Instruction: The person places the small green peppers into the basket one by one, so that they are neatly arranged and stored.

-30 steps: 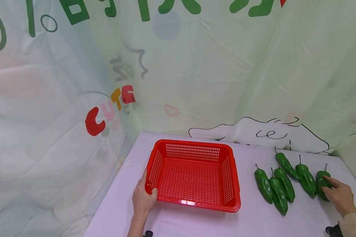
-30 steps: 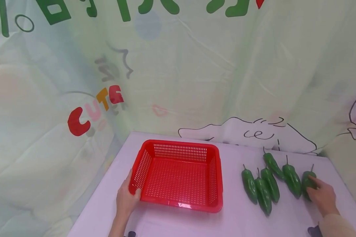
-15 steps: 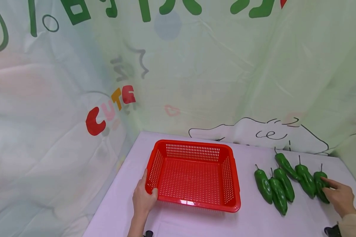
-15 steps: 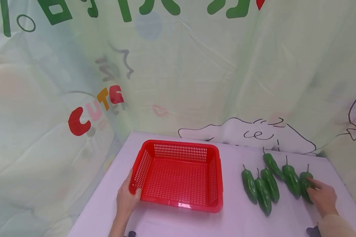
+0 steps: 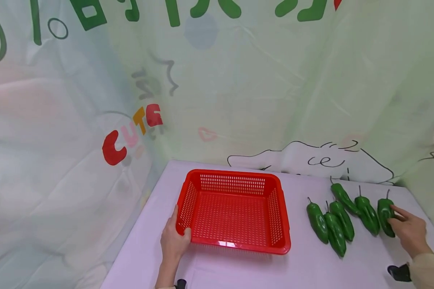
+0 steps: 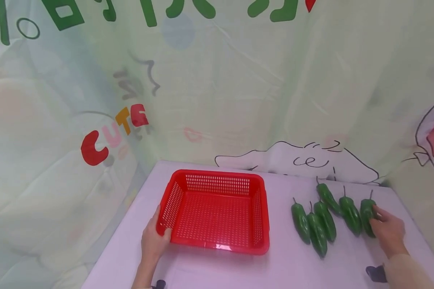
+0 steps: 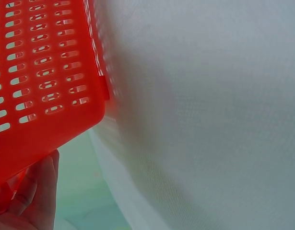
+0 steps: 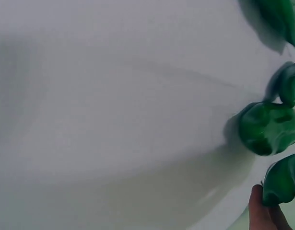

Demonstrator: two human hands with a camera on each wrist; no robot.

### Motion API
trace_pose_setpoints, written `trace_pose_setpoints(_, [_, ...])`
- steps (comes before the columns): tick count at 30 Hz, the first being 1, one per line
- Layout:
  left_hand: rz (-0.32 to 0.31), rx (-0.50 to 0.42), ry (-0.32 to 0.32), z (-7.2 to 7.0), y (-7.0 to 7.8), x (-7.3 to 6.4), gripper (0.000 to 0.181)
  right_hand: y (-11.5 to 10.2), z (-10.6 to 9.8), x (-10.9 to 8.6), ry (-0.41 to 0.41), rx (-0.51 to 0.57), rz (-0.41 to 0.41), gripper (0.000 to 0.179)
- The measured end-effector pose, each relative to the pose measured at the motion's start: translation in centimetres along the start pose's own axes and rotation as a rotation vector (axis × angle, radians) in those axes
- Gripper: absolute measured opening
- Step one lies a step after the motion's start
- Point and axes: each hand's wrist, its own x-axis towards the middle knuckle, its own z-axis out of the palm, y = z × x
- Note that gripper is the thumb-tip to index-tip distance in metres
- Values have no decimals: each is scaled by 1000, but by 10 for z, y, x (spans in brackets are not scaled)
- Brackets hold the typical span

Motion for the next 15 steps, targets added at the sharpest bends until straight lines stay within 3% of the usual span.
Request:
trace_pose_setpoints(9, [15,4,15,0,0,0,76,-27,8,-8,-88,112,37,75])
trace_pose_setpoints(15, [12,-2,13,1,-1,-1,75,-61,16,-23,-117,78,-60,75])
